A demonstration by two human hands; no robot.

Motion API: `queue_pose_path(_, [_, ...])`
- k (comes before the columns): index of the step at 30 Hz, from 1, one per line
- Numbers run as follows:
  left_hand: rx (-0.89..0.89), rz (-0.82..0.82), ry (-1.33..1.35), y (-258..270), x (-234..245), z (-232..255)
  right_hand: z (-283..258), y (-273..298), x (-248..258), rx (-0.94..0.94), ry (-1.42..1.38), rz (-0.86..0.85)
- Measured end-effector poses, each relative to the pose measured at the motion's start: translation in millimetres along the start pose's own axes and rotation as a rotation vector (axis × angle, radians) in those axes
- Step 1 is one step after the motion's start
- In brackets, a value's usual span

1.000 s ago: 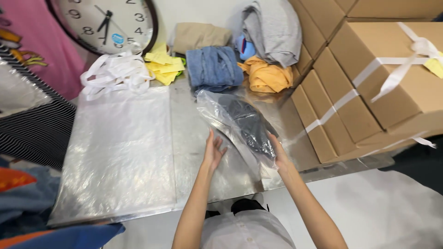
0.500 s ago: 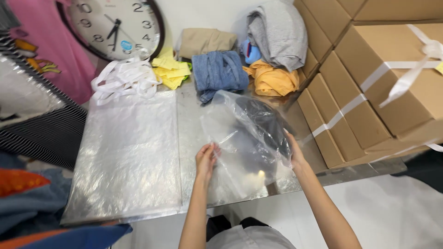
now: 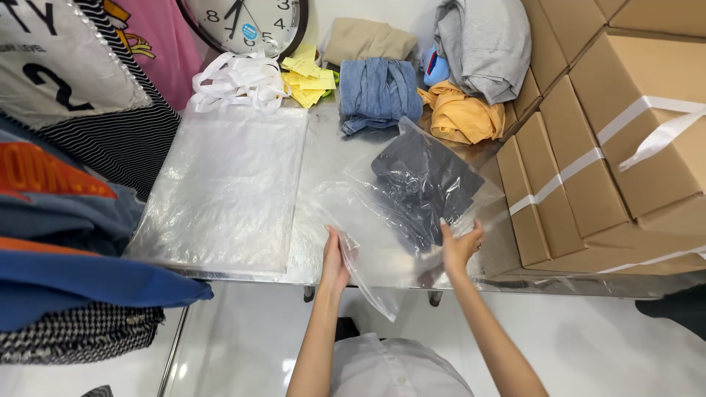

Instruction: Packing clothing items into cardboard boxes and organizing them on a packing table.

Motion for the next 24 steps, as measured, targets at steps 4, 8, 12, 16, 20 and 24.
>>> queue_pose_path(4, [-0.035, -0.017, 0.08, 15, 10, -4, -58, 74, 0, 0.725, -0.018, -0.07])
queue_pose_path(8, [-0.202, 0.018, -0.333, 31, 17, 7, -121, 141, 1, 0.867, 0.029, -0.763])
queue_pose_path(12, [-0.297, 0.061, -0.613, 43, 12, 20, -113, 145, -22, 0.884, 0.087, -0.771])
queue_pose_path(16, [-0.302, 0.089, -0.709, 37, 31, 18, -104, 116, -12, 0.858, 0.066, -0.722])
queue_pose_path(20, [-0.436, 0.365, -1.135, 38, 38, 15, -97, 70, 4, 0.503, -0.225, -0.645])
queue_pose_path(24, [-0.795, 0.433, -1.285, 75, -27, 20, -94, 53, 7, 0.387, -0.391, -0.757])
Point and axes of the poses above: each hand's wrist, its own y-axis away from the middle knuckle, its own x-axis out of the back of the hand, z = x × y, the point moved 1 cm from there along -y, towards the middle knuckle
